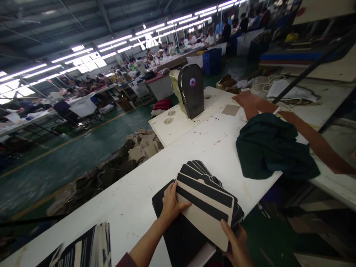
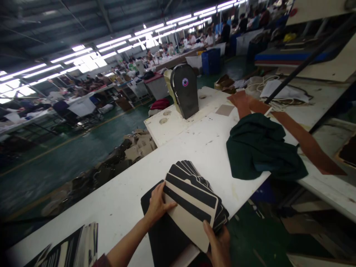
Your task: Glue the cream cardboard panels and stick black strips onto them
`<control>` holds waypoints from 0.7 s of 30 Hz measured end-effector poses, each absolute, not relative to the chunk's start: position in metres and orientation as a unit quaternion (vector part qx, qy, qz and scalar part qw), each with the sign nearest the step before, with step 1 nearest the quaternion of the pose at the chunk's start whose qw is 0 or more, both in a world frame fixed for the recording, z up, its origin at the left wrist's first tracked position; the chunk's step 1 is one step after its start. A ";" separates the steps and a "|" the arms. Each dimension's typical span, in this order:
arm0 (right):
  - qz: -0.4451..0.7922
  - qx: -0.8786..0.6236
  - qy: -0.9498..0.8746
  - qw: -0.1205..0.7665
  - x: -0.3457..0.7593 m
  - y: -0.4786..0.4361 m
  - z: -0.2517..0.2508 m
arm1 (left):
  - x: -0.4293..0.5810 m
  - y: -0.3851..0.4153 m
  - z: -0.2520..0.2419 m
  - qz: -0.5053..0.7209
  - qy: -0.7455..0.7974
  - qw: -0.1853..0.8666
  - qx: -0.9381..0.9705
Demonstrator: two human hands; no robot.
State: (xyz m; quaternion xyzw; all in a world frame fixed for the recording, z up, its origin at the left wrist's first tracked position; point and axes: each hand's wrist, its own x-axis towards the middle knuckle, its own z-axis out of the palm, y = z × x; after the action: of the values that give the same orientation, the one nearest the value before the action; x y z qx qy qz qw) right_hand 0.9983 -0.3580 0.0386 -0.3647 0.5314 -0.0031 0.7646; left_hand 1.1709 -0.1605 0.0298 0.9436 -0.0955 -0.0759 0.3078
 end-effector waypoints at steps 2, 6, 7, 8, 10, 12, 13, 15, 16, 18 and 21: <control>0.012 -0.336 0.534 0.776 1.002 -0.361 0.047 | 1.173 -0.163 0.034 -0.036 -0.100 0.347 0.932; 0.018 -0.334 0.533 0.777 1.005 -0.363 0.056 | 1.186 -0.169 0.046 0.049 -0.087 0.364 0.926; 0.014 -0.336 0.538 0.773 1.005 -0.363 0.057 | 1.192 -0.171 0.048 0.070 -0.080 0.367 0.924; 0.009 -0.337 0.545 0.768 1.005 -0.362 0.058 | 1.198 -0.174 0.050 0.086 -0.076 0.371 0.921; 0.005 -0.341 0.556 0.758 1.006 -0.360 0.059 | 1.214 -0.183 0.050 0.098 -0.079 0.382 0.915; 0.006 -0.348 0.561 0.751 1.006 -0.359 0.061 | 1.230 -0.195 0.046 0.094 -0.086 0.395 0.910; 0.008 -0.353 0.562 0.748 1.006 -0.359 0.061 | 1.238 -0.201 0.043 0.089 -0.087 0.401 0.908; 0.009 -0.361 0.567 0.740 1.006 -0.358 0.061 | 1.250 -0.213 0.035 0.074 -0.084 0.409 0.906; 0.007 -0.362 0.573 0.736 1.006 -0.358 0.060 | 1.254 -0.218 0.032 0.062 -0.082 0.411 0.906; 0.000 -0.359 0.580 0.731 1.005 -0.357 0.057 | 1.258 -0.222 0.026 0.023 -0.081 0.411 0.908; -0.013 -0.357 0.587 0.727 1.001 -0.357 0.051 | 1.259 -0.218 0.027 -0.075 -0.082 0.405 0.908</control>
State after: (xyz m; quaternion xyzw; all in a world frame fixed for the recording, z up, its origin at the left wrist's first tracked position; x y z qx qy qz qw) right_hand 1.0014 -0.3573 0.0507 -0.3566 0.5871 -0.0132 0.7266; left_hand 1.2595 -0.2178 0.0265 0.9077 -0.0819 -0.0746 0.4048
